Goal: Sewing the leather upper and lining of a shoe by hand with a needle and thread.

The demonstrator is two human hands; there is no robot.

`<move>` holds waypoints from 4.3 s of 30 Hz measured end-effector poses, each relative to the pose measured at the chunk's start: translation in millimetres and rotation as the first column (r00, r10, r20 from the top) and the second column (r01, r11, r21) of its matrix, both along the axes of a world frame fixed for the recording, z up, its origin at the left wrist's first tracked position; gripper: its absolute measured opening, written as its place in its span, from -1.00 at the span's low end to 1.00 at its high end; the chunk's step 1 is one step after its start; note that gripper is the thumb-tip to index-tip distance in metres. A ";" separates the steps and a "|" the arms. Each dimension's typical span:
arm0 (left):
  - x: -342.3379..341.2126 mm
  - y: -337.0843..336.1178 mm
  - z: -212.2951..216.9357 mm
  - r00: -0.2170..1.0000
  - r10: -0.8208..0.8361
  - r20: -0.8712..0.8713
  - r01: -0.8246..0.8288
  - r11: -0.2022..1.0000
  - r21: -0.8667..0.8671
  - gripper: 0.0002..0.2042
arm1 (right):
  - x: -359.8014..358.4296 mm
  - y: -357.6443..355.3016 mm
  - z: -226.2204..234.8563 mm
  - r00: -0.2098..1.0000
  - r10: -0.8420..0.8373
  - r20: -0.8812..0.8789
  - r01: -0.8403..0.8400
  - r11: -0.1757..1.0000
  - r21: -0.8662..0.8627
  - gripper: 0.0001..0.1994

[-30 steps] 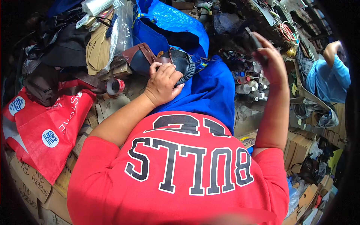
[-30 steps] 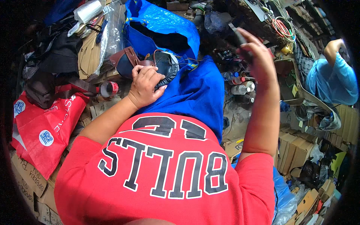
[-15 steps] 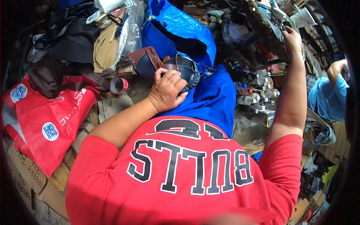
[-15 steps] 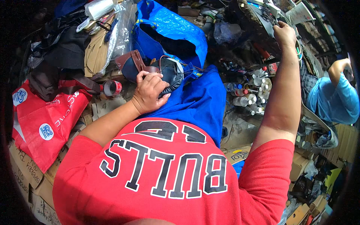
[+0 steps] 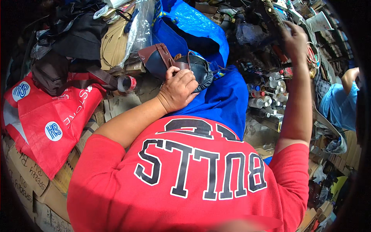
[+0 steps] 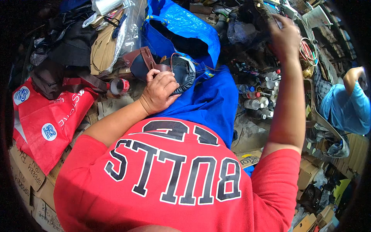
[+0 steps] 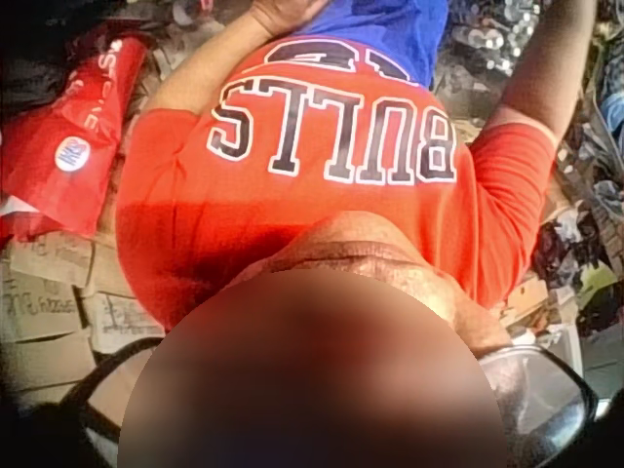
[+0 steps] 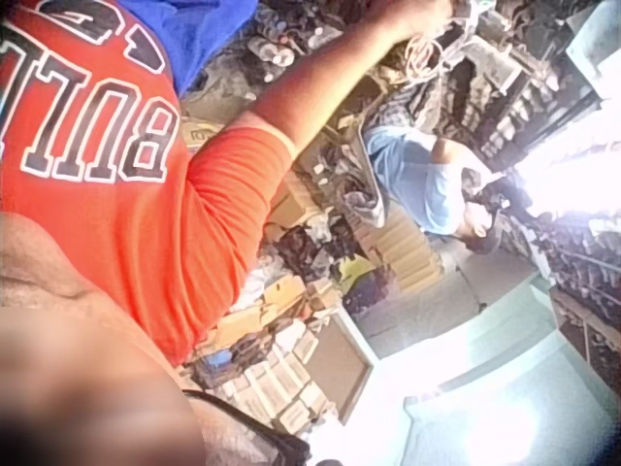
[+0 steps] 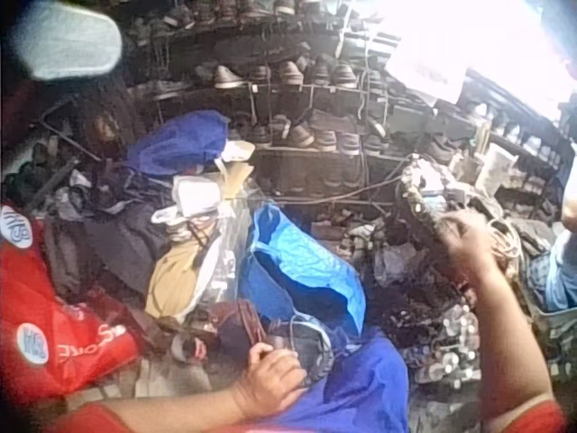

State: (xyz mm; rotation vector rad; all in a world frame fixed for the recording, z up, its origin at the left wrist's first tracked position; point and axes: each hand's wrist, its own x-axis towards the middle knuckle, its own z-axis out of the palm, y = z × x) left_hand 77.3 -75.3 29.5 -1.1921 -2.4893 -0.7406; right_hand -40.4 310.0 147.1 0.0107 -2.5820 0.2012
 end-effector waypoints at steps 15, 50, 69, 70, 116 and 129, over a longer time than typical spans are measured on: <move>5.3 -35.9 20.3 0.997 -0.068 -0.044 0.064 0.994 -0.092 -0.64 | 80.2 -173.8 -74.0 0.364 0.738 0.568 -0.001 0.610 -0.792 -0.65; -9.4 -285.2 115.9 0.302 0.867 -0.398 -0.844 0.048 -0.535 -0.68 | 142.3 -140.7 -70.9 0.811 0.523 0.262 0.084 0.340 -0.937 -0.67; -100.4 -44.7 75.9 0.907 -0.134 0.399 -0.122 0.823 0.555 -0.79 | 192.7 -91.5 -116.1 0.926 -0.011 0.377 0.141 0.937 -0.318 -0.81; -113.2 -31.2 62.5 0.893 -0.083 0.443 -0.151 0.871 0.468 -0.80 | 195.3 -91.4 -114.6 0.920 -0.023 0.391 0.158 0.936 -0.316 -0.81; -392.8 40.9 -205.8 0.702 0.711 0.039 -0.368 0.409 -0.835 -0.34 | 199.7 -79.0 -93.1 0.877 -0.256 0.407 0.369 0.901 -0.229 -0.93; -324.3 44.8 -102.6 0.889 0.319 0.329 0.007 0.708 -0.706 -0.24 | 201.6 -79.6 -94.7 0.896 -0.229 0.380 0.346 0.898 -0.273 -0.92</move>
